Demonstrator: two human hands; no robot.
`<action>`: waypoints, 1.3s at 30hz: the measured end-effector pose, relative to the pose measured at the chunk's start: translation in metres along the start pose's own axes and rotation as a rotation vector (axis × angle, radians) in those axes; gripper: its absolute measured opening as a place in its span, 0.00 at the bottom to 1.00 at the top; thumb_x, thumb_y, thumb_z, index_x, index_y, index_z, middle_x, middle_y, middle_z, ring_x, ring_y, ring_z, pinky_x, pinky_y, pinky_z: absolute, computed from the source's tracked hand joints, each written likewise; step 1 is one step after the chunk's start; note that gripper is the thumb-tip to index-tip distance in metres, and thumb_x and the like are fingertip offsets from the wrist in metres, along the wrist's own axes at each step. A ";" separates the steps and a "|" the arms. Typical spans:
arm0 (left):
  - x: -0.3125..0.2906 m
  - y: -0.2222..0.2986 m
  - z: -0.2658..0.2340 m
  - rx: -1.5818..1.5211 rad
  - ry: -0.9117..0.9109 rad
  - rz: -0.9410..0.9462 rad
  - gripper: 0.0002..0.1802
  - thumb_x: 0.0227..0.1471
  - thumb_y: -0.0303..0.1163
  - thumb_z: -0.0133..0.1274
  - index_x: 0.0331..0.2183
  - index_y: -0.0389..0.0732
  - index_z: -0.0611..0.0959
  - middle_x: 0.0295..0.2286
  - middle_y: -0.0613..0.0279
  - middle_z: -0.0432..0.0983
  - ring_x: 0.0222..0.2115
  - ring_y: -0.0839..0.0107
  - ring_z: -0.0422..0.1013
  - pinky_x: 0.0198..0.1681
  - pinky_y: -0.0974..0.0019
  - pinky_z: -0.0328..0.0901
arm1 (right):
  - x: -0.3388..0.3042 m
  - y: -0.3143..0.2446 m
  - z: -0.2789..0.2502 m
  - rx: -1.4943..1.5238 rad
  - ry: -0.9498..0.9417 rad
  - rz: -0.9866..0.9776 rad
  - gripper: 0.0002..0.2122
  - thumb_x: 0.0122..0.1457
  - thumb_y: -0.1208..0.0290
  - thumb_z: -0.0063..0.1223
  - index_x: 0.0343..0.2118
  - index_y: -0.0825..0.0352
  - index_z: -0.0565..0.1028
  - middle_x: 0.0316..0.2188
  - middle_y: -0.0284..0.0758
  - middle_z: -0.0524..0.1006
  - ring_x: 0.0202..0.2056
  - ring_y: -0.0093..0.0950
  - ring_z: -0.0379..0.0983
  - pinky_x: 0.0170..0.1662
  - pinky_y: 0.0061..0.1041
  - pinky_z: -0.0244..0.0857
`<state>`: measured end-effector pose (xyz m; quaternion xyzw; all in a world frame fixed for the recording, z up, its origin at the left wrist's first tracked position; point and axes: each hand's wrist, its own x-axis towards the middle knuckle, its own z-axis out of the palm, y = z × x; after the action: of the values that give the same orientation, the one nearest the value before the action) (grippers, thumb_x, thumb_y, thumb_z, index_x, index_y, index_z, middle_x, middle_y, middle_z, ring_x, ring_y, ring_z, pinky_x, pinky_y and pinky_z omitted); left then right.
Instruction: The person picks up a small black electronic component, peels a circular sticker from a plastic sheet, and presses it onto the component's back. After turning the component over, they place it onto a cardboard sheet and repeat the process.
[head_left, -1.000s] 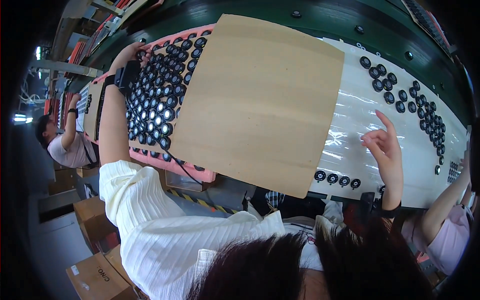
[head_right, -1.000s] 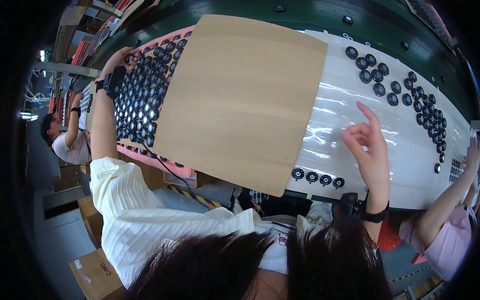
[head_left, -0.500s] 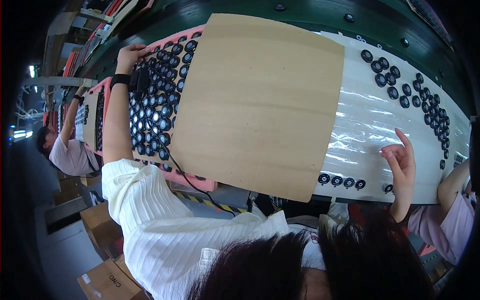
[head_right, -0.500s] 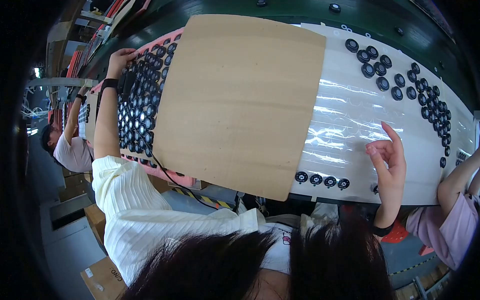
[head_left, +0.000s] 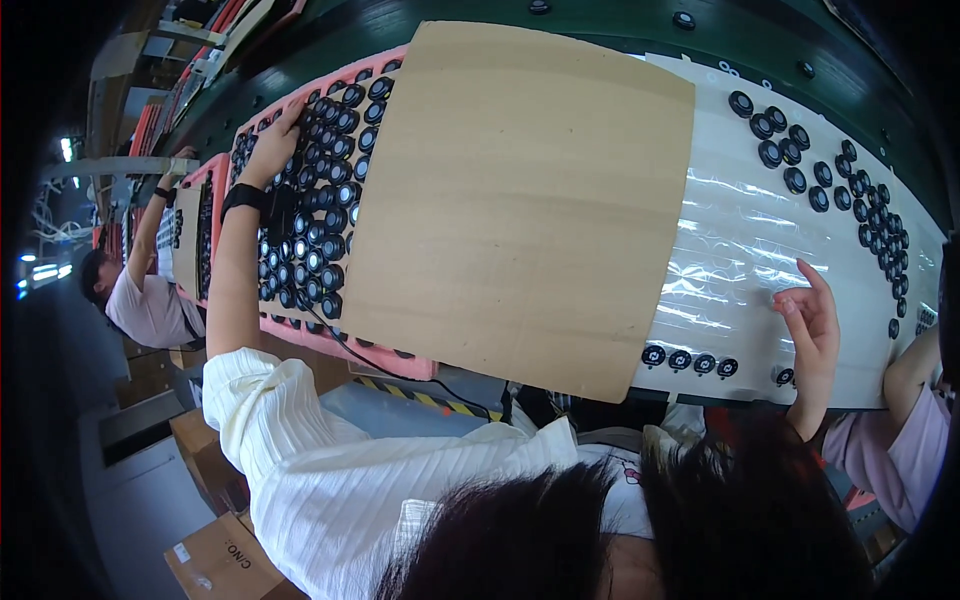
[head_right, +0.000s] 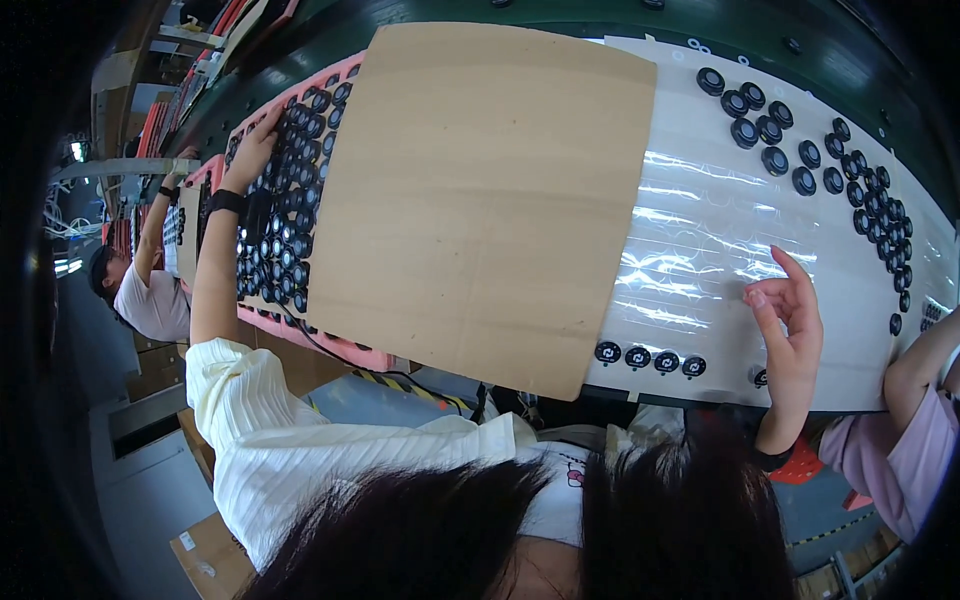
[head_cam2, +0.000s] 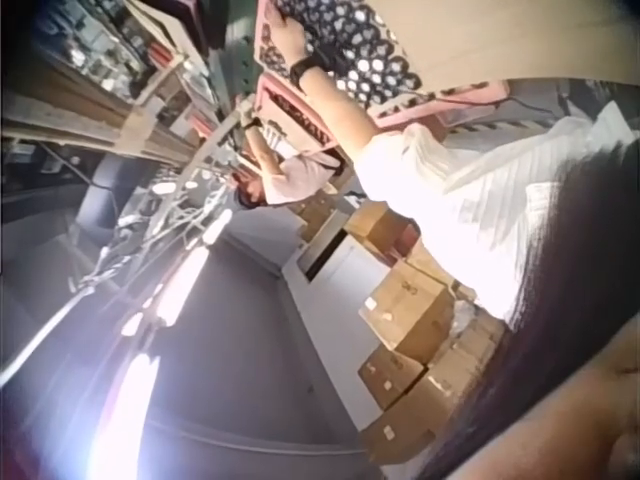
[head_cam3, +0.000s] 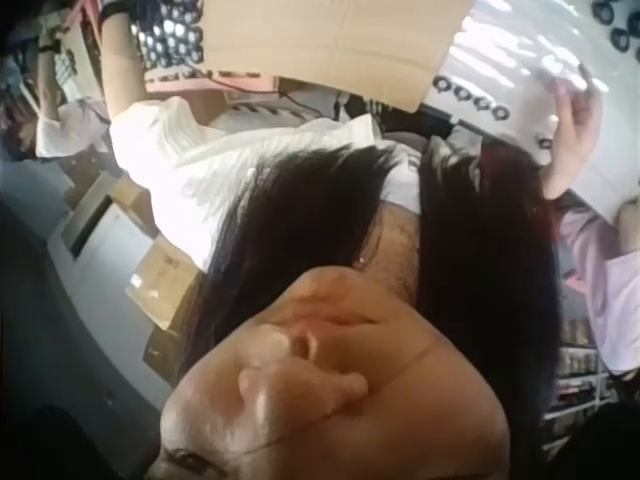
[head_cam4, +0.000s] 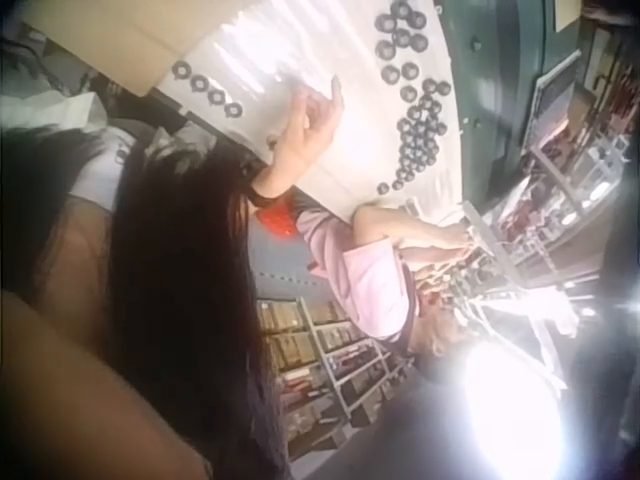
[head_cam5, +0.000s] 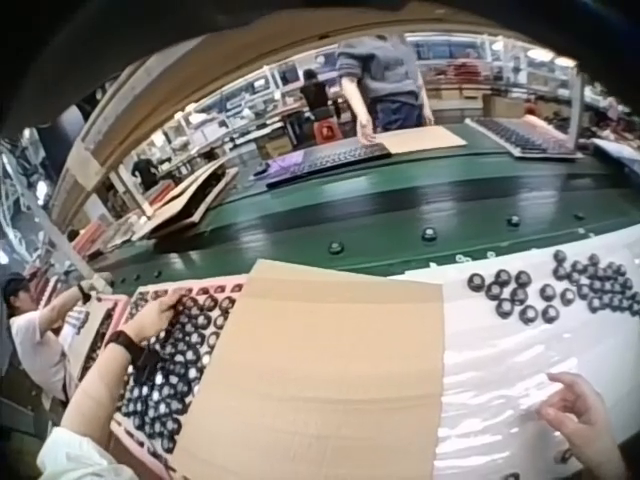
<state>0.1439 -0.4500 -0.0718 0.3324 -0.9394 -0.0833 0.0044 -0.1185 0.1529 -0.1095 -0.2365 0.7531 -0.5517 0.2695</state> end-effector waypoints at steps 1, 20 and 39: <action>-0.003 -0.002 0.000 0.001 0.002 -0.004 0.24 0.47 0.26 0.41 0.49 0.38 0.65 0.50 0.53 0.59 0.52 0.63 0.55 0.54 0.71 0.47 | 0.000 -0.001 0.000 -0.010 -0.003 -0.001 0.20 0.55 0.76 0.42 0.51 0.71 0.58 0.28 0.31 0.69 0.33 0.18 0.64 0.41 0.16 0.56; -0.135 0.132 -0.023 -0.260 0.044 -0.111 0.19 0.43 0.40 0.53 0.35 0.35 0.74 0.25 0.56 0.73 0.26 0.71 0.70 0.29 0.71 0.63 | 0.005 -0.006 0.007 0.101 -0.175 0.007 0.20 0.53 0.75 0.43 0.50 0.68 0.59 0.36 0.34 0.69 0.39 0.22 0.65 0.42 0.19 0.57; -0.206 0.142 -0.044 -1.494 0.338 -0.284 0.15 0.49 0.24 0.44 0.42 0.36 0.67 0.32 0.57 0.71 0.31 0.72 0.69 0.35 0.72 0.63 | 0.019 -0.047 0.038 0.643 -0.543 -0.032 0.29 0.53 0.66 0.44 0.55 0.68 0.48 0.52 0.48 0.56 0.53 0.40 0.54 0.53 0.35 0.51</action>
<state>0.2188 -0.2188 0.0042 0.3667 -0.5692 -0.6420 0.3596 -0.1047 0.1003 -0.0763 -0.2887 0.4404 -0.6805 0.5095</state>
